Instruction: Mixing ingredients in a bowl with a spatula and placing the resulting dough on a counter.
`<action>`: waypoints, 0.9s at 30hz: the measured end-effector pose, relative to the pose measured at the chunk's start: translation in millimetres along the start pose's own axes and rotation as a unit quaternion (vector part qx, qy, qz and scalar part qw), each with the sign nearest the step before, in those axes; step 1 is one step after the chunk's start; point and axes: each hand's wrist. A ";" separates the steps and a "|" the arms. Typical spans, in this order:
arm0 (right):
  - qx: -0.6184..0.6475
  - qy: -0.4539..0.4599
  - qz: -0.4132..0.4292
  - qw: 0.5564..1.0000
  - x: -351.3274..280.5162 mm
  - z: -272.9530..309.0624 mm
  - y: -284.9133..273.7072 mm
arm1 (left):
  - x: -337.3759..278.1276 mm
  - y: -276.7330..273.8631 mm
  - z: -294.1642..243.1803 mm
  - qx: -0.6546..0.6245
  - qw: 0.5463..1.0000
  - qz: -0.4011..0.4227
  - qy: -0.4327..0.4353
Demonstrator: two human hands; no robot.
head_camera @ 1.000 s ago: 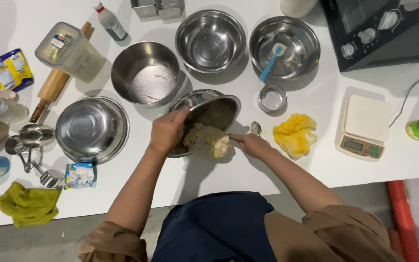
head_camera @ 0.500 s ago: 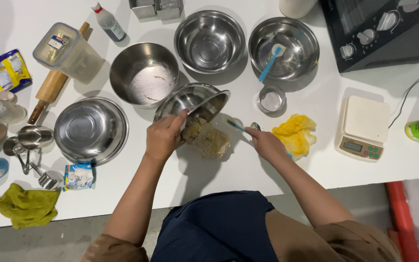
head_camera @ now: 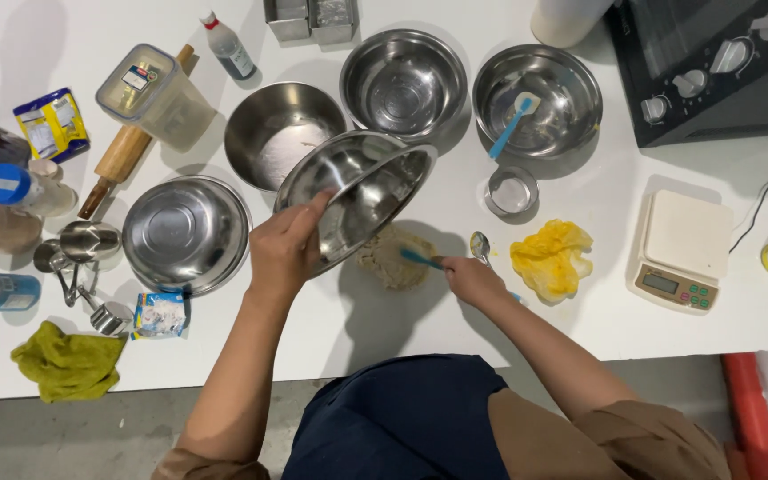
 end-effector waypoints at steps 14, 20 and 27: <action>-0.030 -0.183 -0.293 0.938 -5.1 75.4 -61.7 | -17.0 4.1 6.0 -0.080 0.986 -0.003 -0.146; -0.081 -0.286 -0.263 0.918 -3.0 69.9 -32.5 | -19.1 1.1 10.6 -0.165 0.962 -0.021 -0.216; -0.129 -0.298 -0.324 0.889 -6.3 86.0 -111.2 | -21.6 -1.5 18.5 -0.268 0.912 -0.071 -0.303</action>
Point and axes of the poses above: each hand's wrist, its own x-axis towards the middle knuckle, its own y-axis out of the palm, z = x × y, and after that the axes turned 3 degrees about -y, right-handed
